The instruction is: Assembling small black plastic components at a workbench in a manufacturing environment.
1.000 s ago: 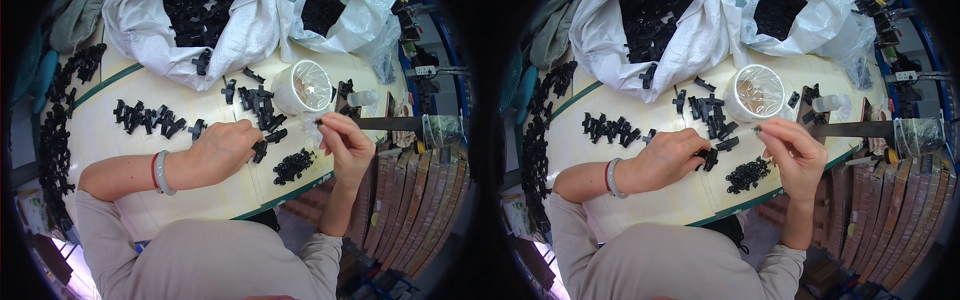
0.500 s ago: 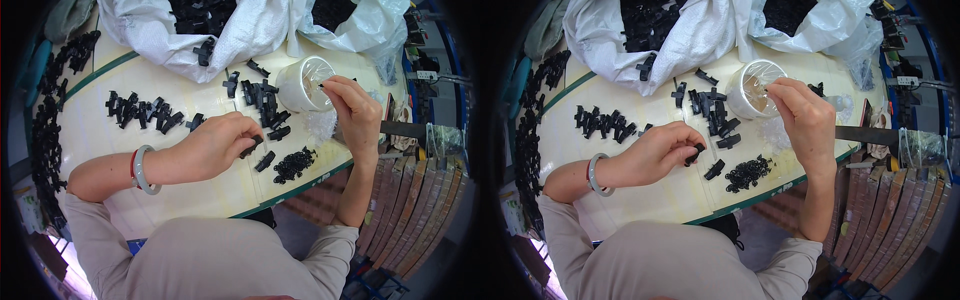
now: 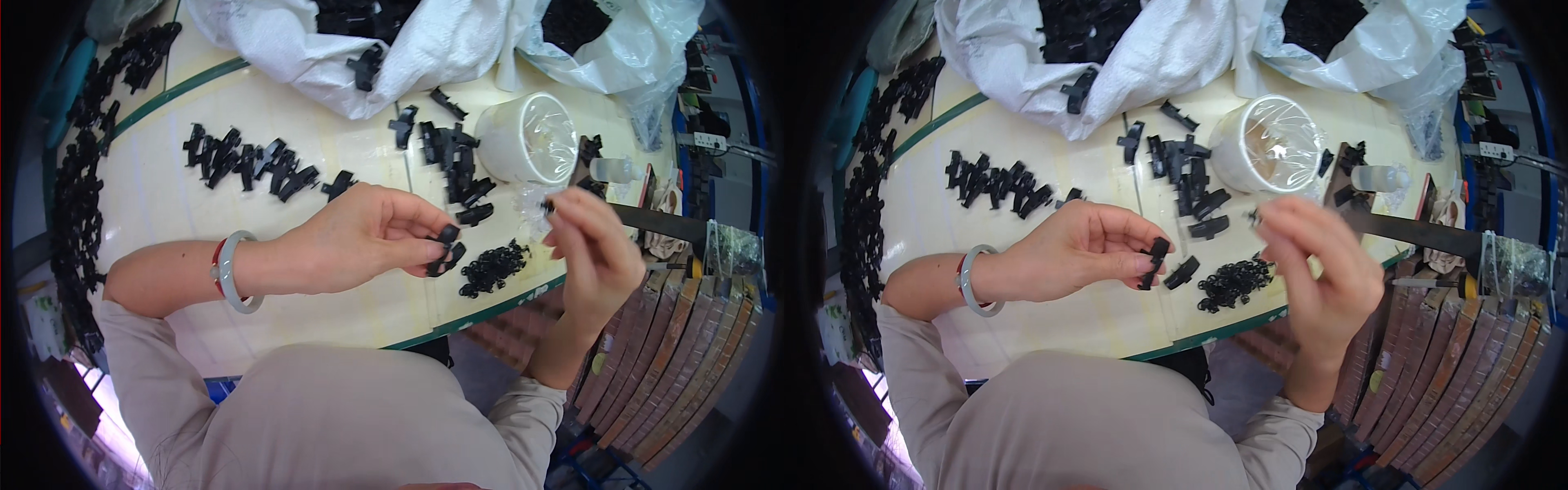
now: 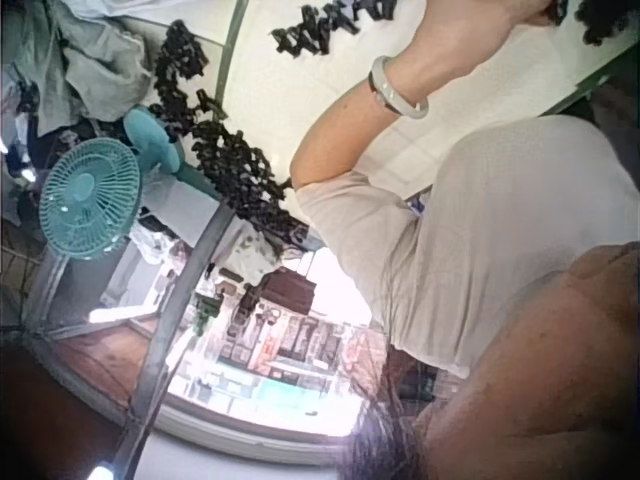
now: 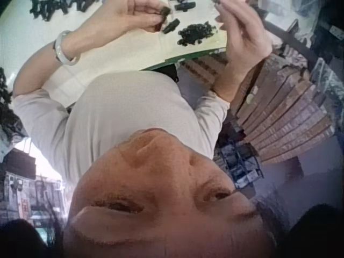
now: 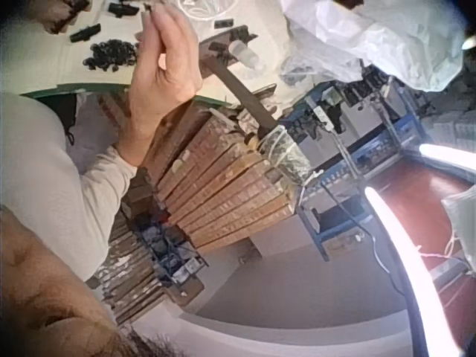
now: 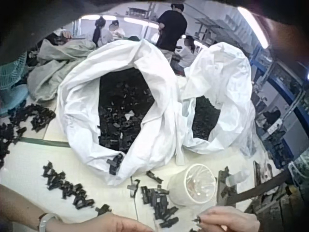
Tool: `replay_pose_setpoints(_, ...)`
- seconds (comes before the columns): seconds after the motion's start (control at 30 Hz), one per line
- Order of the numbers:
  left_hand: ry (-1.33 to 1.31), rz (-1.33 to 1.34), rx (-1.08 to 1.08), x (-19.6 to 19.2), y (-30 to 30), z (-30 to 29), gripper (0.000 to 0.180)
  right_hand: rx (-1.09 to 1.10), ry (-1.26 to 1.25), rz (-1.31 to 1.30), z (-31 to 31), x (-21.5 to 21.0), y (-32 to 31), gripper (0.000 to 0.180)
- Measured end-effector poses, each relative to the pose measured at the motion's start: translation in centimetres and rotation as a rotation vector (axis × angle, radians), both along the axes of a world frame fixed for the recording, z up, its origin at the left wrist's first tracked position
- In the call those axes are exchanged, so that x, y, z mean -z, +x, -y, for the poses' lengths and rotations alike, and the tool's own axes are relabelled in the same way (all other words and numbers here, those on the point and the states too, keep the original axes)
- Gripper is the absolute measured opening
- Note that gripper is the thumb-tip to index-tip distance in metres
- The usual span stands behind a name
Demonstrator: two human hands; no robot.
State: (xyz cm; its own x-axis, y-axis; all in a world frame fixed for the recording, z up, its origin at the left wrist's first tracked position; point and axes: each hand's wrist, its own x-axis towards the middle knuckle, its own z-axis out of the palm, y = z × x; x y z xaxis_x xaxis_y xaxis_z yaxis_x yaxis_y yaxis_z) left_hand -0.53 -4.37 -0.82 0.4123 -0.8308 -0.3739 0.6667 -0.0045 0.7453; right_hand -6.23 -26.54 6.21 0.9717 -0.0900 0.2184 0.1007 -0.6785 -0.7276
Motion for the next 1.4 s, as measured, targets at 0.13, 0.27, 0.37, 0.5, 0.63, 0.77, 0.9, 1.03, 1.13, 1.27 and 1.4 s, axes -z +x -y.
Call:
replay_pose_setpoints(0.13, -0.077, -0.058, -0.036, 0.1, -0.3, -0.2, 0.028, -0.129, 0.005, 0.131, -2.3, 2.6, -2.1, 0.023)
replay_pose_setpoints(0.27, -0.094, -0.054, -0.042, -0.1, -0.3, -0.2, 0.029, -0.111, 0.068, 0.228, -3.8, 4.5, -3.1, 0.026)
replay_pose_setpoints(0.37, -0.118, -0.063, -0.036, 0.2, -0.6, -0.2, 0.030, -0.109, 0.090, 0.263, -4.3, 5.1, -3.4, 0.025)
replay_pose_setpoints(0.5, -0.103, -0.037, -0.033, 0.1, -0.7, -0.2, 0.029, -0.098, 0.095, 0.285, -4.5, 5.4, -3.5, 0.025)
replay_pose_setpoints(0.63, -0.114, -0.060, -0.049, -0.1, -0.7, -0.2, 0.028, -0.113, 0.076, 0.282, -4.5, 5.4, -3.5, 0.023)
replay_pose_setpoints(0.77, -0.122, -0.066, -0.061, -0.1, -0.6, -0.1, 0.028, -0.136, 0.039, 0.277, -4.5, 5.2, -3.1, 0.020)
replay_pose_setpoints(0.9, -0.117, -0.031, -0.064, 0.0, -0.5, -0.2, 0.027, -0.133, 0.034, 0.271, -4.5, 5.2, -3.1, 0.020)
replay_pose_setpoints(1.03, -0.132, -0.003, -0.051, -0.1, -0.5, -0.3, 0.028, -0.128, 0.033, 0.288, -4.7, 5.2, -3.1, 0.020)
replay_pose_setpoints(1.13, -0.123, 0.042, -0.063, 0.1, -0.7, -0.3, 0.027, -0.141, -0.020, 0.300, -4.8, 4.9, -3.2, 0.021)
replay_pose_setpoints(1.27, -0.094, 0.109, -0.098, 0.0, -0.9, -0.2, 0.025, -0.195, -0.120, 0.351, -4.6, 5.2, -3.3, 0.031)
replay_pose_setpoints(1.4, -0.078, 0.114, -0.094, 0.5, -0.5, -0.2, 0.026, -0.207, -0.047, 0.341, -4.1, 6.0, -2.4, 0.030)
